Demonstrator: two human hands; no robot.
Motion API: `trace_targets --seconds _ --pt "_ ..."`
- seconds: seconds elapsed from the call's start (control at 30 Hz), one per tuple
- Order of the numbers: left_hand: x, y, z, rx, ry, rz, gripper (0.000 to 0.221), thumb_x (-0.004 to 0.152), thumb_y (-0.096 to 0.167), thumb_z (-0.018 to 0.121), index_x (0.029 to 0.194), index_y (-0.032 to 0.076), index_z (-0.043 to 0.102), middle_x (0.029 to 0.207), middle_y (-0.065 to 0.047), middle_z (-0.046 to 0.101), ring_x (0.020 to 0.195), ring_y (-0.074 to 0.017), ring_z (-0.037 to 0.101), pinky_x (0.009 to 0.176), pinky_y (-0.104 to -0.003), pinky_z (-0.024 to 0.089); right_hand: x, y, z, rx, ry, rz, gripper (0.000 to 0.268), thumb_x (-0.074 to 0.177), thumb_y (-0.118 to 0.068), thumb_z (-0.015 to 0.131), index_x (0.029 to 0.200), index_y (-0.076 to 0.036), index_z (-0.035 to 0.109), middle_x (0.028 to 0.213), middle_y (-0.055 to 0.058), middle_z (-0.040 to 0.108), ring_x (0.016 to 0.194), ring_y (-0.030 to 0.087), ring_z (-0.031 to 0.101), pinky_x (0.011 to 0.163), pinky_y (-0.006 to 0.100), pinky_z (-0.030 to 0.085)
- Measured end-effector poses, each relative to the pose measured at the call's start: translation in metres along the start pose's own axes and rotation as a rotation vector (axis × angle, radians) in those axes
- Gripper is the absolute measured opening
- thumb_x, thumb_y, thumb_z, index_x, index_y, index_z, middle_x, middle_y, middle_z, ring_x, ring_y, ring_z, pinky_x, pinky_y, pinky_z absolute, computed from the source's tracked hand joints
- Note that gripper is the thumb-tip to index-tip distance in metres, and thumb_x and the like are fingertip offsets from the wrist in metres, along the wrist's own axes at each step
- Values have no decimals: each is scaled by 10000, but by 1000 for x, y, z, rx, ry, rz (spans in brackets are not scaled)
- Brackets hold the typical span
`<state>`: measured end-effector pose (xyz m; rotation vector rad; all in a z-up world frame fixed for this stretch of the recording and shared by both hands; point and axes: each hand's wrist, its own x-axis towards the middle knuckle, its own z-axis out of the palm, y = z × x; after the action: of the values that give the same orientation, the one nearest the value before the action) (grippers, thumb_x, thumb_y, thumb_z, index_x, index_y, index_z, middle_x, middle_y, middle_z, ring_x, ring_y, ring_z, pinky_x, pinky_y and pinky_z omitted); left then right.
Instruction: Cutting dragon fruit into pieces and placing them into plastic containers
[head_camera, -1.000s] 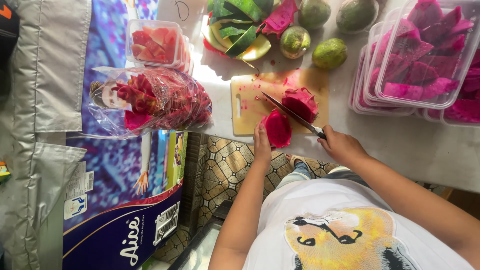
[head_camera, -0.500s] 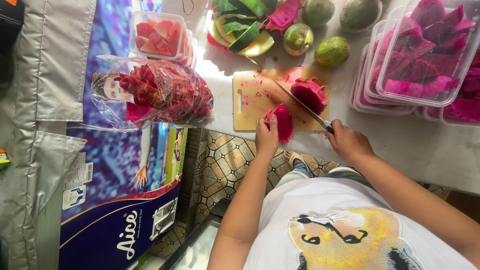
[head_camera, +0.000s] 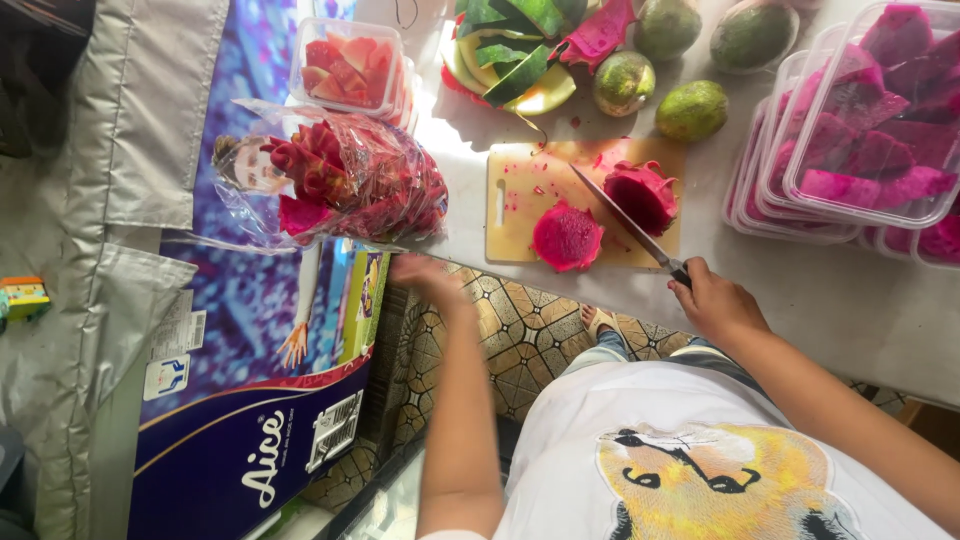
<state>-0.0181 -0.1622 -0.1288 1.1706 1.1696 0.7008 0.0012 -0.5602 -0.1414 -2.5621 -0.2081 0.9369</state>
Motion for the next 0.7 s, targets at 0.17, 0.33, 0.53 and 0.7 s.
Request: trace_targets --seconds 0.17,0.33,0.53,0.7 --pt "96 152 -59 296 160 202 772 899 865 398 1087 125 516 826 -79 552 631 -222 599 462 -272 442 -10 -16 0 41 7 7 409 1081 -439 393 1310 -106 457 1116 268 750 979 503 738 838 604 578" --pt "212 160 -73 650 -115 213 311 932 392 587 701 184 607 516 -50 547 386 -181 585 252 -287 341 -7 -28 4 -19 -10 -3 395 1080 -454 392 1323 -150 457 1124 216 759 985 457 754 860 566 595" --pt "167 211 -33 562 -179 211 249 931 329 578 725 188 570 574 -30 566 477 -148 631 369 -213 374 -2 -50 23 -84 421 -405 242 947 -355 659 1123 -199 602 840 53 729 795 293 770 674 421 638" --pt "198 210 -40 682 -255 321 221 990 340 536 805 224 571 608 -34 608 511 -144 663 373 -238 399 -18 -79 18 -361 291 -755 194 927 -325 599 1040 -171 564 769 29 663 676 257 755 556 366 609"
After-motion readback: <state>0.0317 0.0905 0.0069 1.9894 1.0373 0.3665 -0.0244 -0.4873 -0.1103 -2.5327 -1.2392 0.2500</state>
